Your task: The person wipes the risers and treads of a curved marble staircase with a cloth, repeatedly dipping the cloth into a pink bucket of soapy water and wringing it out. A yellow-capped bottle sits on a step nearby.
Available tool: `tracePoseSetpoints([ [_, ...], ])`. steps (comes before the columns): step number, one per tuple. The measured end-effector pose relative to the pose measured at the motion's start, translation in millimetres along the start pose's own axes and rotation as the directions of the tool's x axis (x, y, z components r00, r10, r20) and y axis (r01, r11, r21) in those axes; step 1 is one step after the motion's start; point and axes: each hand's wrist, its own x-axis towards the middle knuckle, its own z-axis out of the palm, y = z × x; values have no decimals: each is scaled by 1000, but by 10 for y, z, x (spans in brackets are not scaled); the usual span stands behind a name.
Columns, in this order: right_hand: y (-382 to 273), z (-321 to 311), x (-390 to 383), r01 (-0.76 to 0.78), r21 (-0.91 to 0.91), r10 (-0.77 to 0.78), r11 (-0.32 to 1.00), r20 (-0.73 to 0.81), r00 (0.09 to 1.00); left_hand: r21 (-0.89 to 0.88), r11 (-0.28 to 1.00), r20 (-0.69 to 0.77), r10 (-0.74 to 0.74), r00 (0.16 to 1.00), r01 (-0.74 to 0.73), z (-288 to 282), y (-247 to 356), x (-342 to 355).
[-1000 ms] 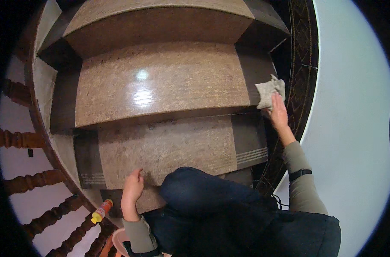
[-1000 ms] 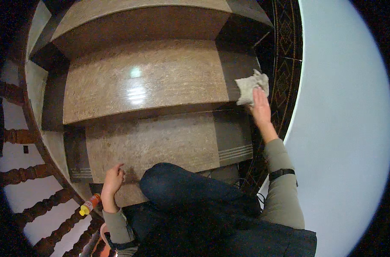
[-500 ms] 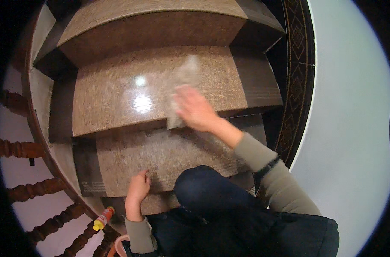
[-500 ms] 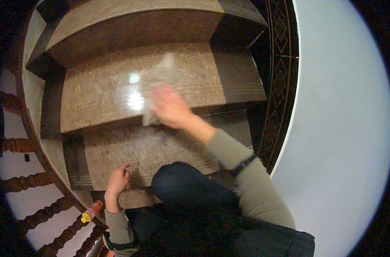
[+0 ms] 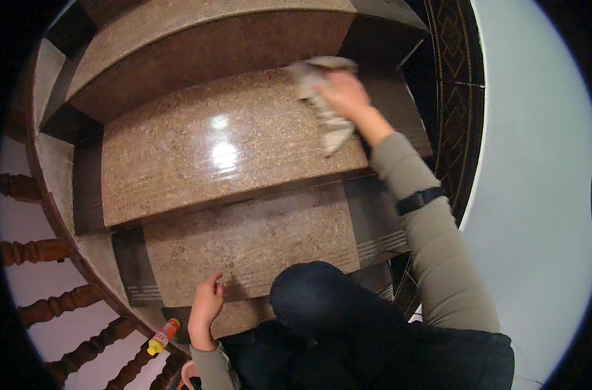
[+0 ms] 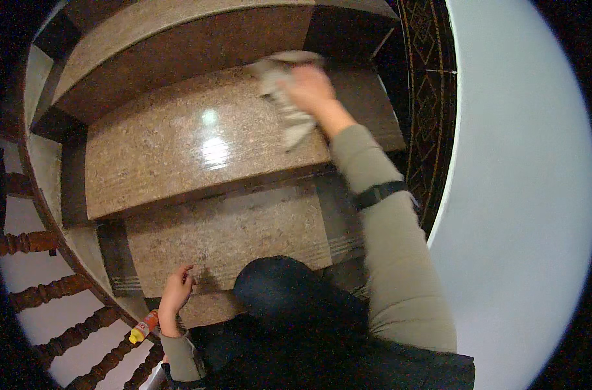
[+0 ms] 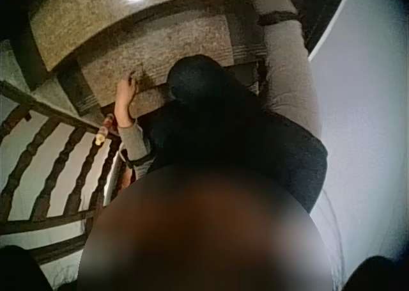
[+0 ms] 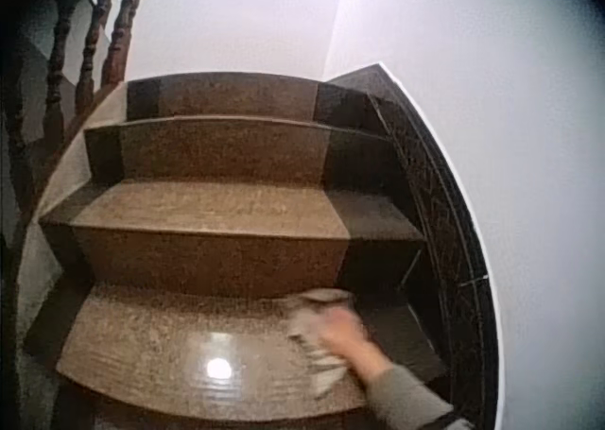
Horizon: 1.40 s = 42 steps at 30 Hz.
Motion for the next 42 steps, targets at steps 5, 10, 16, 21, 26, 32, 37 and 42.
tracePoseSetpoints([
  [5,1126,-617,-600,-176,-347,153,921,-93,984,4,1000,-63,26,998,-26,15,-154,-103],
  [10,704,-446,-1628,-331,-360,275,872,-200,941,32,999,-46,10,999,-9,24,-93,4],
  [16,454,-377,-1545,-58,-245,23,968,-145,989,153,984,-8,91,996,-89,78,105,262],
  [21,330,-292,-457,68,-189,-86,980,-86,993,105,975,-20,200,980,-196,182,188,357],
  [26,128,-225,-152,83,-79,-85,993,-31,996,97,983,17,156,988,-157,163,217,359],
  [32,353,-648,-1385,12,-193,-17,981,-23,1000,-13,998,-19,57,998,-57,58,59,247],
  [37,488,-627,-1216,-197,64,203,978,-106,973,19,1000,-17,1,1000,-1,-13,-70,242],
  [42,338,-187,-512,-187,-202,126,961,-282,951,2,997,-62,80,995,-80,7,-92,318],
])
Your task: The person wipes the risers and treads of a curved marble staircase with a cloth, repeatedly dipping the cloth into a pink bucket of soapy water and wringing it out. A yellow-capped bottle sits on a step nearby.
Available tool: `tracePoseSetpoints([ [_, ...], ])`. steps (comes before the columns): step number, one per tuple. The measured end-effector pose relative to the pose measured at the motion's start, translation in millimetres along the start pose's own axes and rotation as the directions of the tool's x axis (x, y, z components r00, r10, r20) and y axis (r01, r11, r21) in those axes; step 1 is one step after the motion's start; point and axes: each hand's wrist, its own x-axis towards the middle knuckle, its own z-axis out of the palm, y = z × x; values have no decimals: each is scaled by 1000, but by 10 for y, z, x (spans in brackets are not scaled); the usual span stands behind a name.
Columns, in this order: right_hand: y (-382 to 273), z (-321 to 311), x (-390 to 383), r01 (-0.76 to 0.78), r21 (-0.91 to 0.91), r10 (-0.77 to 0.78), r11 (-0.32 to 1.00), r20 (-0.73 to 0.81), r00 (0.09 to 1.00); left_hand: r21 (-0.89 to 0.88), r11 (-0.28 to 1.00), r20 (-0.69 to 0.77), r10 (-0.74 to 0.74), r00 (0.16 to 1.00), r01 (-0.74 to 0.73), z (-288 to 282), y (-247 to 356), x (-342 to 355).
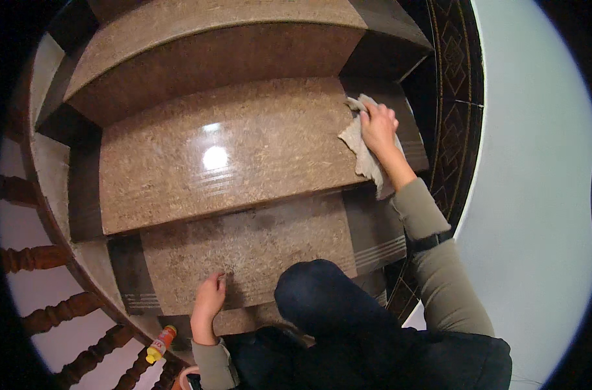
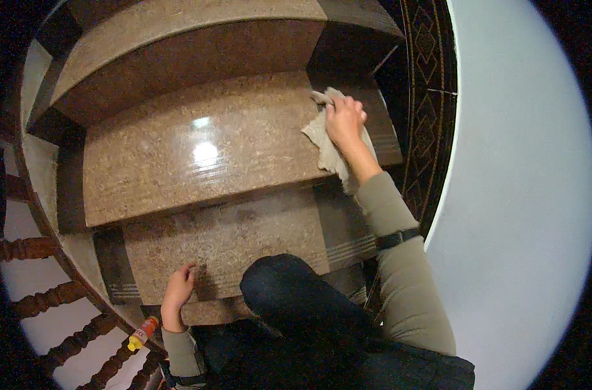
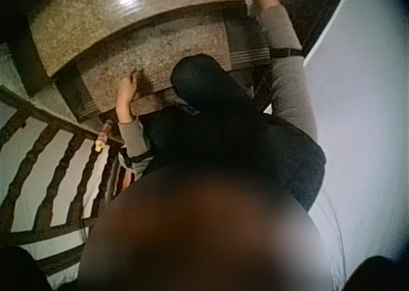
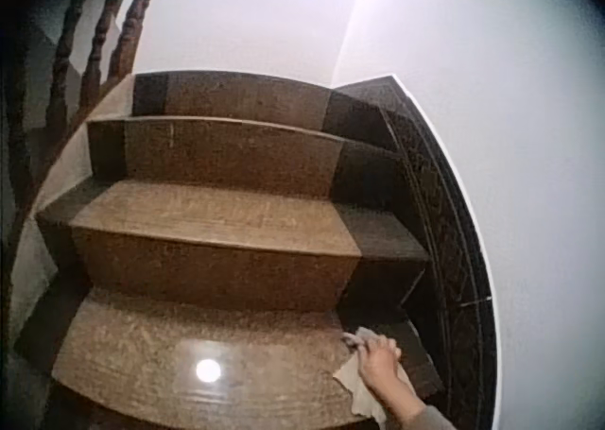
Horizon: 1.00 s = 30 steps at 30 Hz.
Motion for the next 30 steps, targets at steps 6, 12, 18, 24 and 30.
tracePoseSetpoints([
  [6,-207,14,285,222,-15,-223,975,-10,975,-8,999,54,-45,998,46,8,-37,82],
  [12,-101,-185,-66,215,38,-217,976,53,975,-60,998,51,-17,999,20,4,-87,84],
  [18,-207,-40,318,276,22,-275,961,-65,959,53,999,63,-2,998,-2,2,-65,114],
  [24,-70,-167,62,163,-30,-152,986,221,963,-43,998,63,-53,997,56,-34,-111,33],
  [30,-216,-106,327,264,-12,-263,965,49,964,79,996,83,-41,996,34,2,-96,73],
])
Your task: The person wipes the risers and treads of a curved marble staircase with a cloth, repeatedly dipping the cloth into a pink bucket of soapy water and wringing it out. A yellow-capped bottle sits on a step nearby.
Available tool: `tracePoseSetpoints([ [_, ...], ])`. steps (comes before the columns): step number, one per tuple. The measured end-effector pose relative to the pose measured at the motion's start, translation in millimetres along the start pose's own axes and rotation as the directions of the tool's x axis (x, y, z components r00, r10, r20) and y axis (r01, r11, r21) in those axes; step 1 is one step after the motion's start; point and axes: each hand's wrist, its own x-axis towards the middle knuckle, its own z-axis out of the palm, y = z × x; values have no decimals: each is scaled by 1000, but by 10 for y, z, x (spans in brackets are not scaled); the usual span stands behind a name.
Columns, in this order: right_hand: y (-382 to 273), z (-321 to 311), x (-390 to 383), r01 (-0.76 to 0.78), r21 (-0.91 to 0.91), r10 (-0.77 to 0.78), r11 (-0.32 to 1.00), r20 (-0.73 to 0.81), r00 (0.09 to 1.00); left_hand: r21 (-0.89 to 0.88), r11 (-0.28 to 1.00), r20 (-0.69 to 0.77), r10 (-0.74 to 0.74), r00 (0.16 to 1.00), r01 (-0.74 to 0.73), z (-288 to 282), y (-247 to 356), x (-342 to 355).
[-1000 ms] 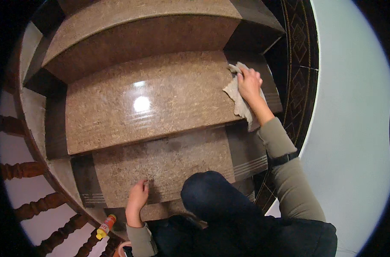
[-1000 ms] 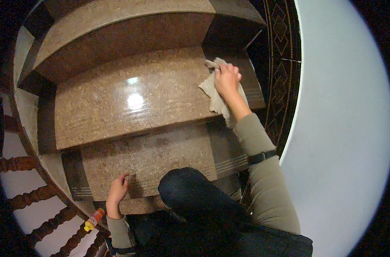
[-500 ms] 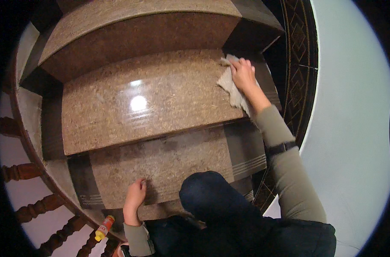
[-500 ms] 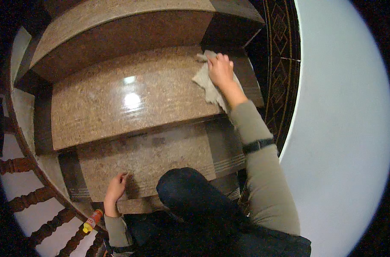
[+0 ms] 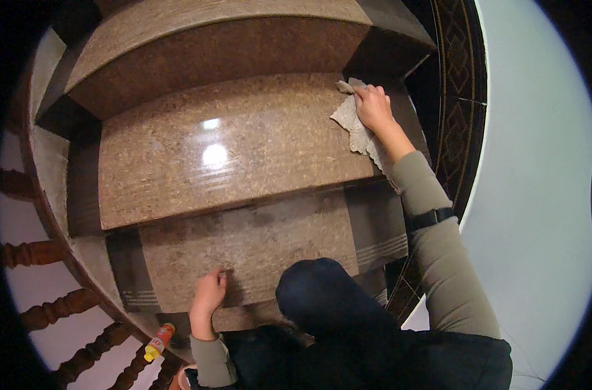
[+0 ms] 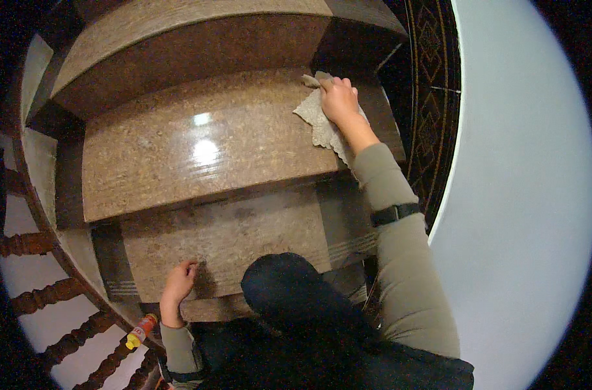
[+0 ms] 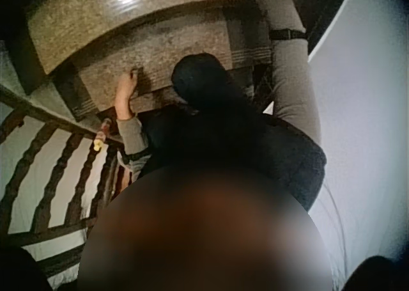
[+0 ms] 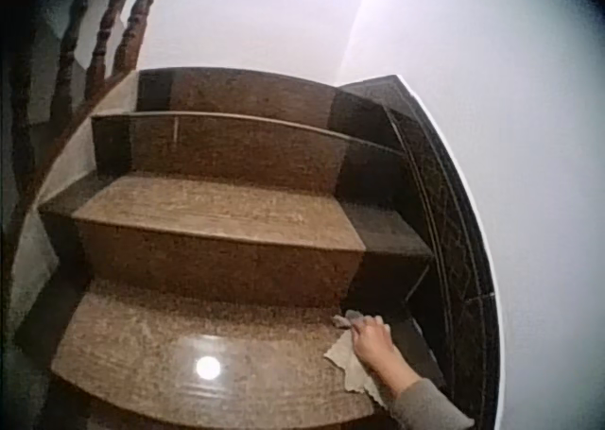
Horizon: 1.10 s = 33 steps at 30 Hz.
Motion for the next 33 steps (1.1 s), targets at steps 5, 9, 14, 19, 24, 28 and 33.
tracePoseSetpoints([
  [5,190,-101,-553,-3,34,0,999,104,995,-118,992,29,-51,998,54,13,-28,-47],
  [9,179,-6,-283,24,20,-26,1000,73,997,-31,998,2,-63,998,63,-9,-3,-70],
  [14,97,117,204,8,18,-9,1000,77,997,36,998,11,49,999,-49,56,112,-30],
  [19,177,-164,-635,51,112,-56,992,34,998,-24,1000,65,17,998,-15,52,43,-89],
  [24,63,-406,-1179,119,164,-137,979,99,986,-32,999,2,28,1000,-28,-2,-80,-116],
  [28,-30,-328,-974,310,247,-339,918,82,937,-25,996,78,-79,994,82,30,-65,-4],
  [33,223,93,-354,185,207,-176,961,-62,982,3,999,114,-33,993,33,85,-81,90],
])
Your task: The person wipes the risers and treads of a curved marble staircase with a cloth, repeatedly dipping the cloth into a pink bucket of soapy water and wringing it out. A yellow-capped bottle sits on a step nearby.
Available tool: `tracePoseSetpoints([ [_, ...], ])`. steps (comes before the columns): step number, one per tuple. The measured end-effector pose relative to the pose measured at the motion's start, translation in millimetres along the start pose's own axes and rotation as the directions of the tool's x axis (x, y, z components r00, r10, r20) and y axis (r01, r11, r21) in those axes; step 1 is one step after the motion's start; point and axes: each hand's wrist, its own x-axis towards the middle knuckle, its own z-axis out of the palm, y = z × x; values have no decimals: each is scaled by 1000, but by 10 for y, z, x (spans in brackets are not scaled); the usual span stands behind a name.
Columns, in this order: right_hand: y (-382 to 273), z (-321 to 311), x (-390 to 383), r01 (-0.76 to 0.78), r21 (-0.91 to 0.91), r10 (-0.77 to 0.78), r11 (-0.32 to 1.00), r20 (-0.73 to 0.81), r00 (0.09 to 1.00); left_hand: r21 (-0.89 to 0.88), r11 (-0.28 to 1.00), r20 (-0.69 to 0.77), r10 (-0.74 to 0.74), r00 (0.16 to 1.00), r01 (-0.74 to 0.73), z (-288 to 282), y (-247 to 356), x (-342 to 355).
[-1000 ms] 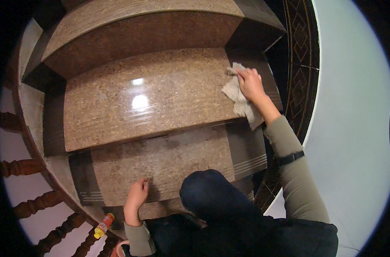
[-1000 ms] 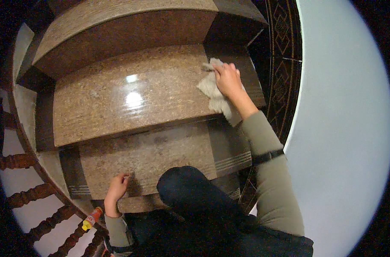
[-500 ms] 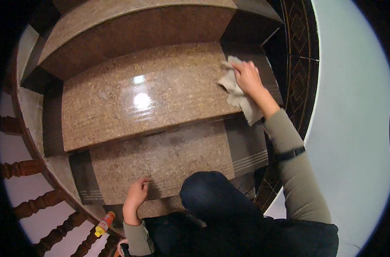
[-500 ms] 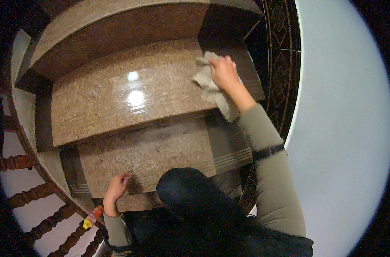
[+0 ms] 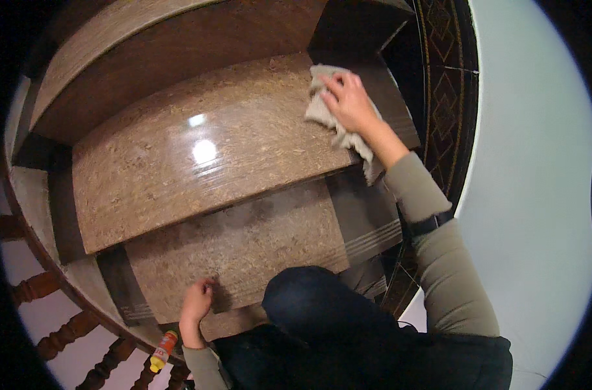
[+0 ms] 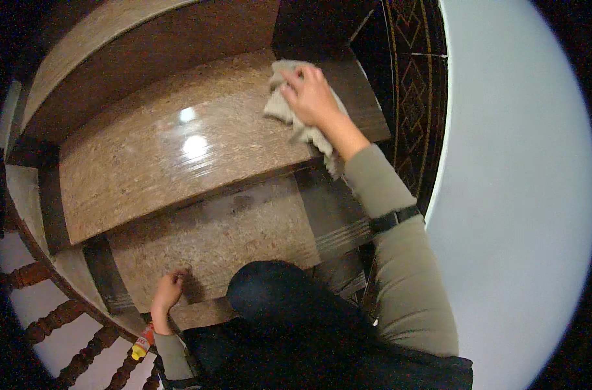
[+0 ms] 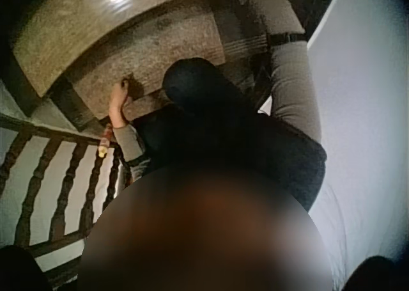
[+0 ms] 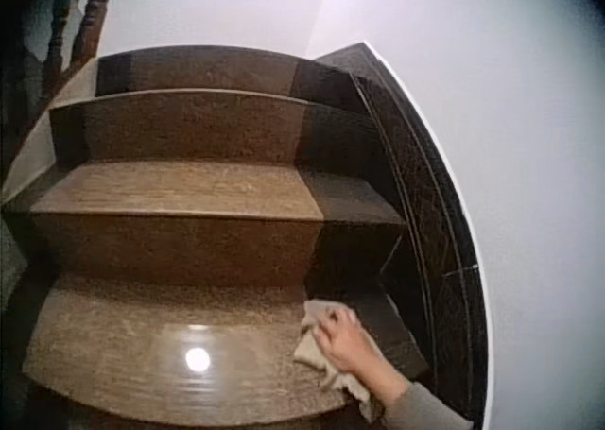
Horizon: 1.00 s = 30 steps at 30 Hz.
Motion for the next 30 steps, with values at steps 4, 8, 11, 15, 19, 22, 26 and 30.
tracePoseSetpoints([
  [4,823,155,390,105,-535,-35,838,141,989,5,1000,-16,-6,1000,6,45,-172,-62],
  [8,1151,313,354,-236,-318,168,918,-228,959,-121,985,24,-122,992,124,87,-352,-121],
  [11,1039,242,164,-390,-268,311,881,-294,904,-84,991,4,-100,995,100,66,-388,-108],
  [15,730,-120,-248,-562,-119,554,819,-96,827,-63,995,-18,-85,996,84,10,-295,-32],
  [19,369,-360,-804,-549,-201,534,811,-130,836,-46,998,-24,-31,999,30,-3,-149,83],
  [22,165,-456,-1271,-481,-188,443,856,-210,872,-94,995,2,-25,1000,25,1,-78,167],
  [26,158,-821,-1253,-265,-46,233,963,-351,907,-12,994,-97,106,990,-107,-2,-25,184],
  [30,377,-1670,-347,-34,-306,-138,951,-522,842,-34,996,-104,80,991,-84,3,34,119],
])
